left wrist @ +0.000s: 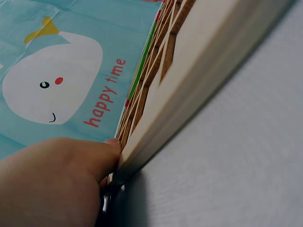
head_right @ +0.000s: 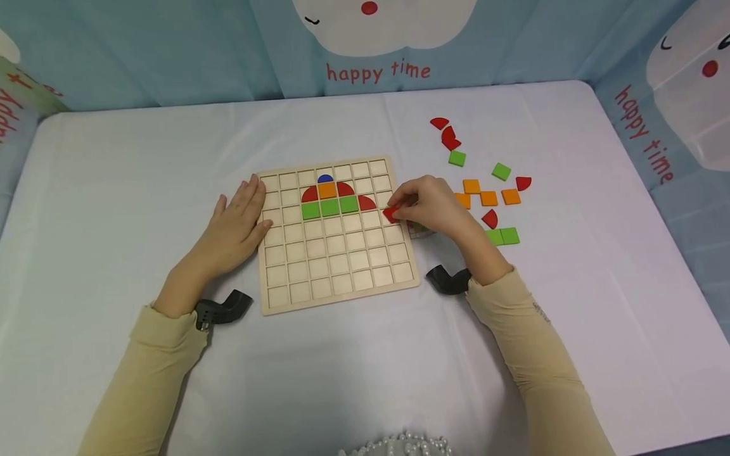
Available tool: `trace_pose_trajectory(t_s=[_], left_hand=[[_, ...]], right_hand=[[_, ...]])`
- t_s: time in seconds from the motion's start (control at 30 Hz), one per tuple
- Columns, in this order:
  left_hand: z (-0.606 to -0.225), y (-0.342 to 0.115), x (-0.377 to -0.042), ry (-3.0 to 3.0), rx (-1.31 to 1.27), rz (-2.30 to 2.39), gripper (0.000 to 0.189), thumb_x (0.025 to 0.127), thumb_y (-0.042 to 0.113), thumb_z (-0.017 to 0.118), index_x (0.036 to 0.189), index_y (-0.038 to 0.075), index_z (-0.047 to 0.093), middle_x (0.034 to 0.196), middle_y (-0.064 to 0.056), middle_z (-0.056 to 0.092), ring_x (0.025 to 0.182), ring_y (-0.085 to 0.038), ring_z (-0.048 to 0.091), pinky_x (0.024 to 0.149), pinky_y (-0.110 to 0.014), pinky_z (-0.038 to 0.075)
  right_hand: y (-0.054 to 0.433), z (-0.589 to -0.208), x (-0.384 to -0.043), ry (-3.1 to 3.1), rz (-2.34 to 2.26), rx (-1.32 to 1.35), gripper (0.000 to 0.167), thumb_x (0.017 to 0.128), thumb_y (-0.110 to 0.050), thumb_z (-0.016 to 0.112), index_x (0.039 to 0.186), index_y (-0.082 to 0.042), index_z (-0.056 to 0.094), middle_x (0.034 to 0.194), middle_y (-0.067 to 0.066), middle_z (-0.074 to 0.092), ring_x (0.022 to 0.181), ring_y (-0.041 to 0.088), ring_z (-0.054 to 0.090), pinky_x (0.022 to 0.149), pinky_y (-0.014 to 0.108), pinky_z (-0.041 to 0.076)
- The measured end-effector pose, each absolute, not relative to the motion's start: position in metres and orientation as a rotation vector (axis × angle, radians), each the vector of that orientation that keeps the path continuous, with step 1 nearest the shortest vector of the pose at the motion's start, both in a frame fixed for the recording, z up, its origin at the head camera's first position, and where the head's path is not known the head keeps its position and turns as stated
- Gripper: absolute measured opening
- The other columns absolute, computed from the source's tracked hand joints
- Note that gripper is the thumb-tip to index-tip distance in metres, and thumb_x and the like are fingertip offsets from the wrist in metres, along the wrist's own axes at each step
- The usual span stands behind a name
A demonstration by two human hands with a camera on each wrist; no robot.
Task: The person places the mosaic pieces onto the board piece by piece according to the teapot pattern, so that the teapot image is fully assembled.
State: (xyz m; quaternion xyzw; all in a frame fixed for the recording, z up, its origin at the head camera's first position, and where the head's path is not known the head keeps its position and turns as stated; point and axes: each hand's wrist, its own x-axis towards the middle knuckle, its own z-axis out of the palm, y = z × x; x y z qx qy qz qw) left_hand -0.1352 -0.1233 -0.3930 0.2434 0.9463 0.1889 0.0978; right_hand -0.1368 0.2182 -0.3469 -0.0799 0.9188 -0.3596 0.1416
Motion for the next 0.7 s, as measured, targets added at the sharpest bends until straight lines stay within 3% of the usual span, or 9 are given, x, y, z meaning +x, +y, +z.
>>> trace_pose_trajectory(t_s=[0.7], left_hand=[[-0.3942, -0.123, -0.1364, 2.805, 0.73, 0.562, 0.063, 0.104, 0.031, 0.031, 0.15, -0.002, 0.002, 0.157, -0.014, -0.005, 0.143, -0.029, -0.004, 0.111, -0.053, -0.005]], right_hand=[[0.2217, -0.349, -0.1377, 2.653, -1.008, -0.304, 0.014, 0.08, -0.004, 0.074, 0.095, -0.004, 0.073, 0.081, 0.006, 0.066, 0.074, 0.019, 0.058, 0.062, 0.022, 0.046]])
